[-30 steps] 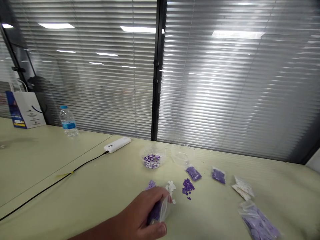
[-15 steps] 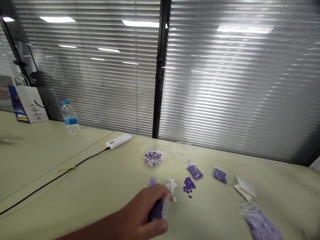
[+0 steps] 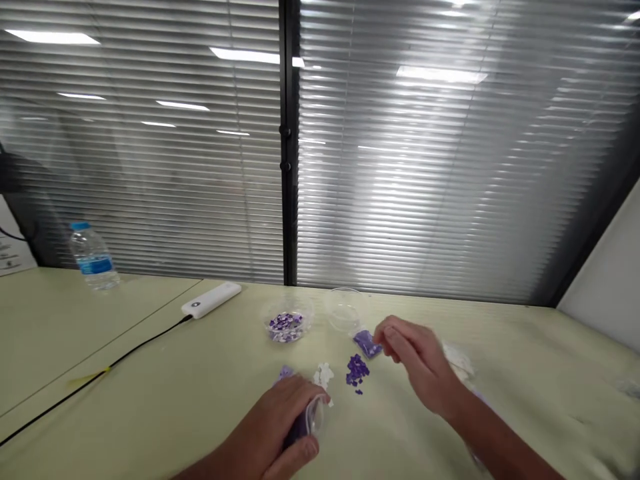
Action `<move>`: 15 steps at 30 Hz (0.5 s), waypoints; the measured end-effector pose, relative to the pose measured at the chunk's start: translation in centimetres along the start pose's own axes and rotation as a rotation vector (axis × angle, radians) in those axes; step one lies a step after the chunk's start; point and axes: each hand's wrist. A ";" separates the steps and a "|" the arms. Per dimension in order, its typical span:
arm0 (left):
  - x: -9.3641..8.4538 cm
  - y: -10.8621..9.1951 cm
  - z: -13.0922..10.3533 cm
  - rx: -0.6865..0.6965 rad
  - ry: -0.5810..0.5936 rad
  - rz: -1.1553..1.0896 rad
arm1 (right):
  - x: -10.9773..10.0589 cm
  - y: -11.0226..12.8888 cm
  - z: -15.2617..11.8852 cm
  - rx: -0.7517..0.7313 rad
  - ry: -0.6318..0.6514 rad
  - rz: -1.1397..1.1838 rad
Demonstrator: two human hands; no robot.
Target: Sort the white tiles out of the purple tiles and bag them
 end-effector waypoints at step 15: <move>4.2 2.5 4.4 -0.268 -0.116 -0.722 | 4.3 -4.0 -0.8 -0.004 0.142 -0.327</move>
Point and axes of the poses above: each hand's wrist, its own z-axis towards the middle knuckle, its own x-axis out of the palm, y = z × x, and after that the axes turned 9 degrees about y, right-handed
